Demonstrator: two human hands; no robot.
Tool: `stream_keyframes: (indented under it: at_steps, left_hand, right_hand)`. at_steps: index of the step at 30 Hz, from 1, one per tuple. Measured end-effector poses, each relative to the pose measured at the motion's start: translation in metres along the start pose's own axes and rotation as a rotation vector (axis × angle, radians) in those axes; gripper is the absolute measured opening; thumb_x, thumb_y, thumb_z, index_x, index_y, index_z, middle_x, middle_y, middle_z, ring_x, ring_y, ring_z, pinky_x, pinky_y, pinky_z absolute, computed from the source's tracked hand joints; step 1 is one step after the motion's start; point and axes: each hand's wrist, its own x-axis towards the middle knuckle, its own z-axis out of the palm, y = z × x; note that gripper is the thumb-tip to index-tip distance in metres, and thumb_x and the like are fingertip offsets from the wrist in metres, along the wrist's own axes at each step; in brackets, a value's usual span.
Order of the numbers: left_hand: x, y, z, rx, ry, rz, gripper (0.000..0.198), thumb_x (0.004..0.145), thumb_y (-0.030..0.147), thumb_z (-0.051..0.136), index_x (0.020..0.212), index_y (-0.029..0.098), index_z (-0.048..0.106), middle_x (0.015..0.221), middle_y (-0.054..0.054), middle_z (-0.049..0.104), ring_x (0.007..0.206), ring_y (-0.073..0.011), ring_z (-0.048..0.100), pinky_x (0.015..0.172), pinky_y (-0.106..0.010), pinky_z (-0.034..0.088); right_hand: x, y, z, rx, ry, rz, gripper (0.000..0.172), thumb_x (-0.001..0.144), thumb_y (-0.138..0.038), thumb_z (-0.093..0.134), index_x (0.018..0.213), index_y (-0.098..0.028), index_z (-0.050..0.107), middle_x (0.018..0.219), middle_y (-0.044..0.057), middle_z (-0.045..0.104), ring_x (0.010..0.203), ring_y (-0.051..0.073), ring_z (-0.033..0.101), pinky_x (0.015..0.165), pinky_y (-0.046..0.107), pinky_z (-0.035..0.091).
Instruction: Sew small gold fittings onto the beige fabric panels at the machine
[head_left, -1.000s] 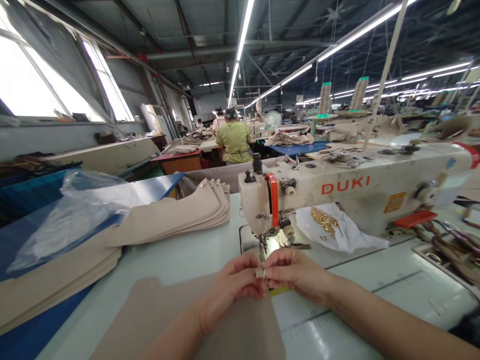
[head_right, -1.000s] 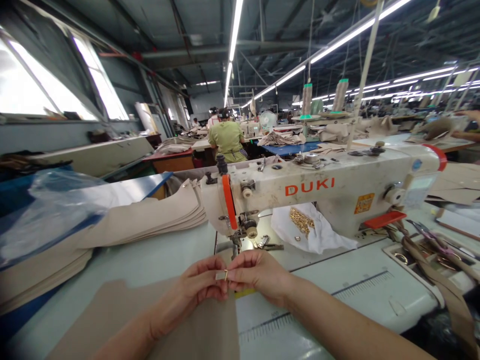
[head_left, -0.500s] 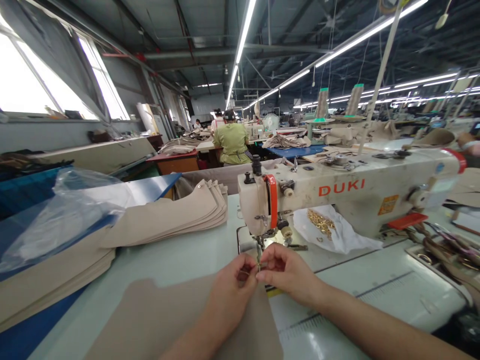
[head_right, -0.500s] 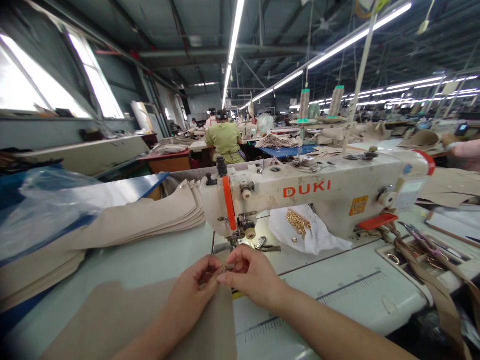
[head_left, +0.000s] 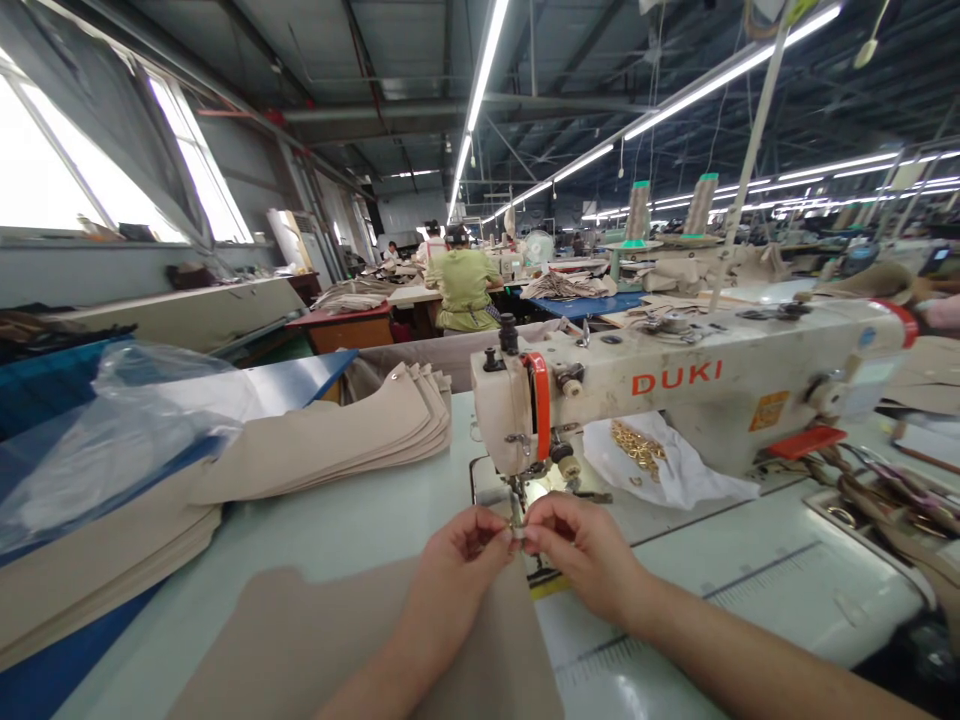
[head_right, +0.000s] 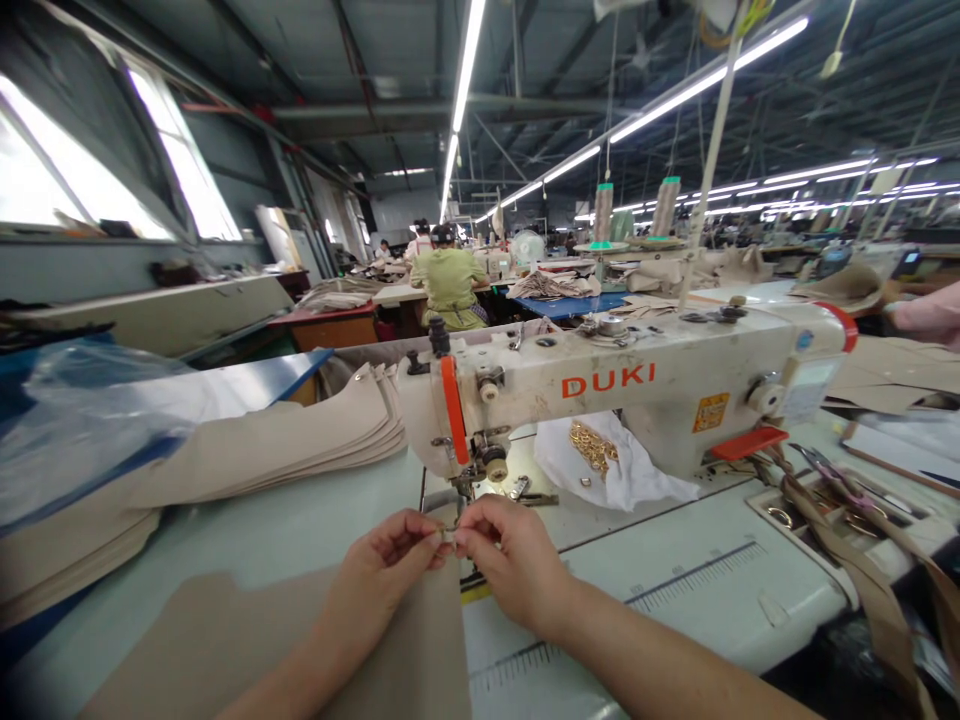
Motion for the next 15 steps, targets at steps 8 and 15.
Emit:
stream_keyframes:
  at_steps: [8, 15]
  left_hand:
    - [0.0015, 0.0076, -0.0009, -0.132, -0.036, -0.058, 0.018, 0.060, 0.027, 0.071, 0.067, 0.018, 0.058, 0.066, 0.001, 0.065, 0.067, -0.0147, 0.060, 0.068, -0.026, 0.046]
    - [-0.0011, 0.0027, -0.0028, 0.033, -0.034, 0.006, 0.013, 0.062, 0.026, 0.071, 0.069, 0.018, 0.063, 0.067, 0.000, 0.066, 0.067, -0.0162, 0.061, 0.067, -0.027, 0.048]
  right_hand:
    - [-0.0004, -0.0012, -0.0019, -0.139, -0.015, -0.082, 0.011, 0.082, -0.017, 0.050, 0.072, -0.018, 0.053, 0.069, 0.000, 0.057, 0.063, 0.013, 0.051, 0.061, 0.023, 0.038]
    - [-0.0039, -0.0024, -0.0027, -0.273, -0.067, -0.178, 0.014, 0.083, -0.012, 0.048, 0.072, -0.019, 0.052, 0.073, 0.000, 0.055, 0.067, 0.013, 0.051, 0.063, 0.023, 0.037]
